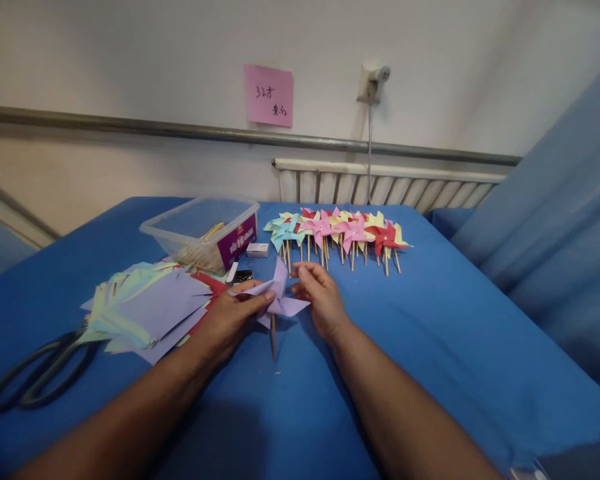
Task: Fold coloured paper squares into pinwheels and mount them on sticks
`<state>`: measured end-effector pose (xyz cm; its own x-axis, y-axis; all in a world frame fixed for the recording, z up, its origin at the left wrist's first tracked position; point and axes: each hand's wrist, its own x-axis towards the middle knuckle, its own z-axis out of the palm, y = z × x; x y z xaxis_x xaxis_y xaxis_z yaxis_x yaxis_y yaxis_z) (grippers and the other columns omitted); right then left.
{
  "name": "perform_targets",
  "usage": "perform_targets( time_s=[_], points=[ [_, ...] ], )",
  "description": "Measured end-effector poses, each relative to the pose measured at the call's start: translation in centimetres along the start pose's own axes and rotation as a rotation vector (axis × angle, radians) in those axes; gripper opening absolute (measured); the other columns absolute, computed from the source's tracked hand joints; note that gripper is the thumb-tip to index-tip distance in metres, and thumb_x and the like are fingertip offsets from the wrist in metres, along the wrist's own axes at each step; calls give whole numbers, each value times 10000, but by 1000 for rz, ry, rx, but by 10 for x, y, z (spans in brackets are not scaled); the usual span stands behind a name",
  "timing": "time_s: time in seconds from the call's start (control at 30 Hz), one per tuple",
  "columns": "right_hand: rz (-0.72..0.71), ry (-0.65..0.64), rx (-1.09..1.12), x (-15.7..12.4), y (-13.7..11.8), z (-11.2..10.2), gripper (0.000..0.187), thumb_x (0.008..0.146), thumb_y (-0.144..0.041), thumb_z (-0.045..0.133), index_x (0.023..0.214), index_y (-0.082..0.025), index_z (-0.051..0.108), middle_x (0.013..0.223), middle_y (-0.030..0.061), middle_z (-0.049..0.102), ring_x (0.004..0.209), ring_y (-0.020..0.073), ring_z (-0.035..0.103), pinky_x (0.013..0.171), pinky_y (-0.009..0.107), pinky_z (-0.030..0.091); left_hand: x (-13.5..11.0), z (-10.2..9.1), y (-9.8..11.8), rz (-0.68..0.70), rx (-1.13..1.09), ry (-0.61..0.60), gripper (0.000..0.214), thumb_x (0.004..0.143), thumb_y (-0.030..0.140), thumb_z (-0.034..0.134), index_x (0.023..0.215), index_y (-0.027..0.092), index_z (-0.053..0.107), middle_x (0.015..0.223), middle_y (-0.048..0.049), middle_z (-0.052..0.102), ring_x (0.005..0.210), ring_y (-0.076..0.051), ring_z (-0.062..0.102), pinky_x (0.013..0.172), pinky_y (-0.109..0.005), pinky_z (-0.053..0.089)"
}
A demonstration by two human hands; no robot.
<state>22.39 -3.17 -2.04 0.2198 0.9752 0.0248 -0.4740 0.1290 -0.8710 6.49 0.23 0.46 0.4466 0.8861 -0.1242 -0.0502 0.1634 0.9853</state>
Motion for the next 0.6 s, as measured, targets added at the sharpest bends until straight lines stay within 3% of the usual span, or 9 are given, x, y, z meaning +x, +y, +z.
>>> perform_targets(
  time_s=[0.1, 0.27, 0.5, 0.6],
  points=[
    [-202, 16, -275, 0, -9, -5, 276, 810, -393, 636, 1048, -254, 640, 1093, 49, 603, 814, 151, 597, 684, 275, 473, 1, 2, 3, -18, -48, 25, 283, 635, 329, 773, 822, 133, 690, 671, -20, 644, 601, -138, 560, 574, -246, 419],
    [-548, -110, -812, -5, -16, -5, 262, 742, -246, 691, 1001, -268, 655, 1209, 69, 527, 1111, 230, 518, 851, 365, 469, -3, 7, 9, -28, -69, 42, 330, 605, 327, 783, 856, 127, 707, 749, -59, 706, 658, -176, 613, 642, -289, 465],
    [-596, -234, -1042, -7, -20, -5, 372, 727, -179, 690, 1073, -264, 585, 1279, 74, 461, 1214, 231, 456, 999, 420, 400, -6, 8, 8, -24, -15, 125, 174, 637, 281, 763, 721, 151, 683, 624, 10, 655, 561, -108, 546, 565, -227, 416],
    [-608, -203, -1034, -5, -21, -8, 451, 713, -194, 708, 1125, -254, 534, 1282, 90, 457, 1199, 238, 460, 952, 408, 430, -4, 7, 5, -59, -31, 110, 212, 633, 294, 767, 763, 145, 690, 653, -2, 666, 570, -117, 551, 566, -237, 419]
  ],
)
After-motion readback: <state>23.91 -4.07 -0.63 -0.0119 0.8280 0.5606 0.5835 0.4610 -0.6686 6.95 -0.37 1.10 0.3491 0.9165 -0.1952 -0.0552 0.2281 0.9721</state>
